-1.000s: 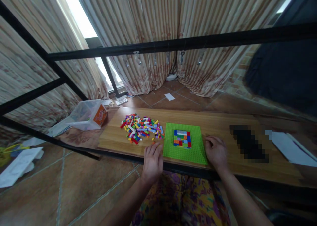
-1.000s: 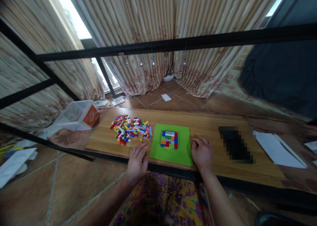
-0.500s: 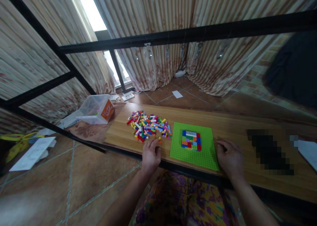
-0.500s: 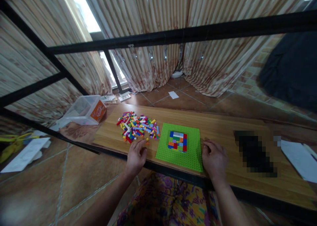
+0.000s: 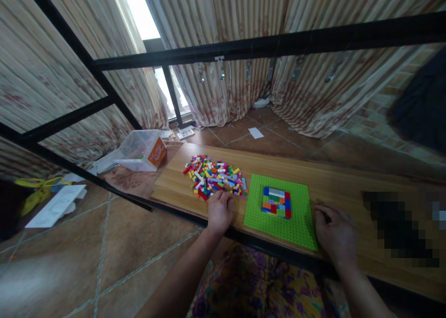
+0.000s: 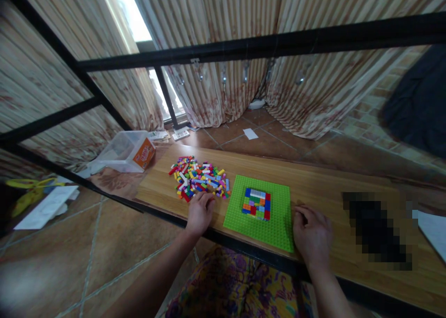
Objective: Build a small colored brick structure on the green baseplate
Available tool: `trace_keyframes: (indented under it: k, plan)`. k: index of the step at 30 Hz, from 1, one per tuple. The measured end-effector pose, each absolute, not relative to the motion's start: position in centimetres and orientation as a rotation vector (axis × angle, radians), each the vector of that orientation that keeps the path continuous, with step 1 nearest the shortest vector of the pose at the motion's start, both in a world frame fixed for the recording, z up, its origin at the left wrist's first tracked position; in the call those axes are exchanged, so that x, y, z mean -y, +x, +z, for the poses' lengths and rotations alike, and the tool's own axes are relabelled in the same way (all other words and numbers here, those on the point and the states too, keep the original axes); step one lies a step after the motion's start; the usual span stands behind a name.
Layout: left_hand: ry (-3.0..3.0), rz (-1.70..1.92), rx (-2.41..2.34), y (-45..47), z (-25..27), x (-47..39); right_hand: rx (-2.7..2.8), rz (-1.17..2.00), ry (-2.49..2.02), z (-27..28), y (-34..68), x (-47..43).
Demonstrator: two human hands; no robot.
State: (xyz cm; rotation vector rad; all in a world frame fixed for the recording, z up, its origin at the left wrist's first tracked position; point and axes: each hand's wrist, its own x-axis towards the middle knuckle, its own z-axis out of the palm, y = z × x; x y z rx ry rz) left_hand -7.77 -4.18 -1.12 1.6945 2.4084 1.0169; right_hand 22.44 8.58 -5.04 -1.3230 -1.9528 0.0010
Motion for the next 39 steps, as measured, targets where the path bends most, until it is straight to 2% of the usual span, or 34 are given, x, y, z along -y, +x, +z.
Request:
trace_keyframes:
  k: [6,11,24,32,39]
  plan:
    - [1.534,1.119,-2.456,-8.2,-0.9,2.8,1.966,-0.055,-1.315,-5.1,22.5,-8.6]
    - [1.689,1.276,-2.240,-7.5,-1.2,2.8,1.979,-0.056,-1.296,-5.1,22.6,-8.7]
    - [1.634,1.245,-2.217,-8.1,-0.9,2.7,1.919,0.042,-1.313,-4.6,22.0,-8.3]
    - [1.273,1.614,-1.720,-6.9,-0.2,2.9,1.890,0.080,-1.350,-4.7,21.8,-8.4]
    - [1.547,1.418,-1.710,-3.7,1.0,1.5,1.863,0.112,-1.362,-4.2,21.4,-8.3]
